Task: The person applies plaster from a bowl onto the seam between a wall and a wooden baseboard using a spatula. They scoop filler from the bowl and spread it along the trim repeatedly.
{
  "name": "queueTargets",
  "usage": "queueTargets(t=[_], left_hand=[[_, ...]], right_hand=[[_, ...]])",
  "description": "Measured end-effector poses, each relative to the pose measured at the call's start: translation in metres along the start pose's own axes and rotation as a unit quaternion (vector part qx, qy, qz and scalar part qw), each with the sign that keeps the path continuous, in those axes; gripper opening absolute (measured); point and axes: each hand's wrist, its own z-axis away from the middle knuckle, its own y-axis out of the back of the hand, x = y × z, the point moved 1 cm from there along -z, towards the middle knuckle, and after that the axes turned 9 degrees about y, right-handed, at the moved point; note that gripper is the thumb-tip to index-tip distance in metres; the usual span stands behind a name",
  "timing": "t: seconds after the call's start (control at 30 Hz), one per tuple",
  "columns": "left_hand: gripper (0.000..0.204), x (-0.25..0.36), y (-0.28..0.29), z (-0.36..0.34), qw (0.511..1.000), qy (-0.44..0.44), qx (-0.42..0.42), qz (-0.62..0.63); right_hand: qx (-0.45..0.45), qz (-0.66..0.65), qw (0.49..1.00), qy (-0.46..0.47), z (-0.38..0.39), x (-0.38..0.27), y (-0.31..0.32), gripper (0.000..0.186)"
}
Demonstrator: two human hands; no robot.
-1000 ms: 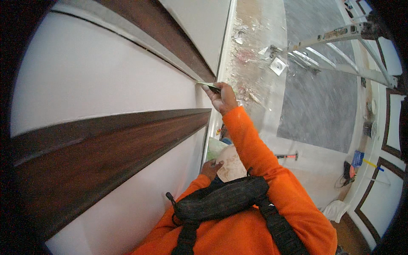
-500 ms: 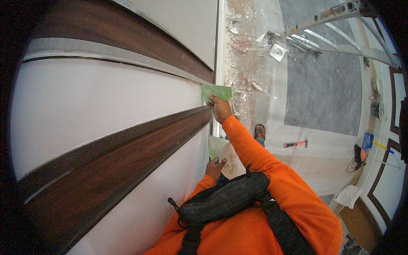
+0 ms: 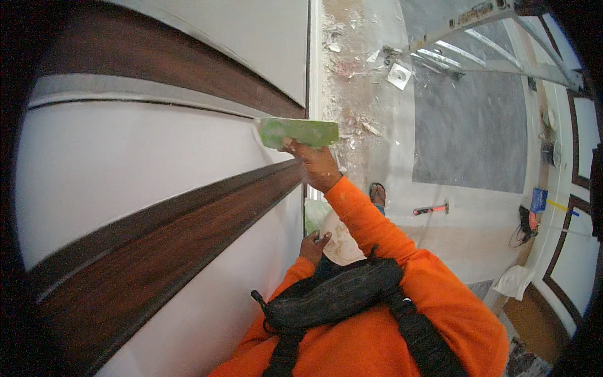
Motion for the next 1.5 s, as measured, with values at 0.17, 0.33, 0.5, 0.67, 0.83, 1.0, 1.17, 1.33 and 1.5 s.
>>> queueTargets(t=[0.17,0.33,0.5,0.67,0.83,1.0,1.17,1.33,1.5], left_hand=[[0.060,-0.051,-0.021,-0.029,0.996,-0.018,0.059,0.070],[0.052,-0.043,-0.015,-0.021,0.996,-0.010,0.025,0.087],[0.053,-0.022,-0.009,-0.005,0.997,0.009,0.032,0.069],[0.058,-0.040,-0.010,-0.016,0.998,-0.021,0.062,-0.004],[0.058,-0.032,-0.012,-0.010,0.998,0.015,0.057,-0.001],[0.055,-0.032,-0.015,-0.023,0.998,-0.003,0.024,0.051],[0.049,-0.011,-0.009,-0.001,0.997,-0.018,0.031,0.069],[0.044,-0.008,-0.007,0.004,0.997,0.015,0.060,0.056],[0.046,-0.005,-0.009,0.003,0.994,-0.015,0.056,0.094]], right_hand=[[0.132,-0.118,0.984,-0.039,0.003,0.072,0.046,0.024],[0.204,-0.070,0.974,-0.071,0.007,0.115,0.043,0.027],[0.212,0.022,0.976,-0.045,-0.002,0.096,0.010,0.027],[0.175,0.210,0.962,0.010,-0.001,0.066,-0.033,0.024],[0.058,0.048,0.997,0.025,0.022,0.013,-0.012,0.024],[0.243,-0.049,0.962,-0.112,-0.001,0.091,0.044,0.025],[0.284,-0.059,0.944,-0.154,-0.021,0.149,0.049,0.023],[0.290,-0.051,0.946,-0.137,-0.025,0.137,0.036,0.022],[0.210,-0.091,0.963,-0.142,-0.014,0.086,0.011,0.015]])
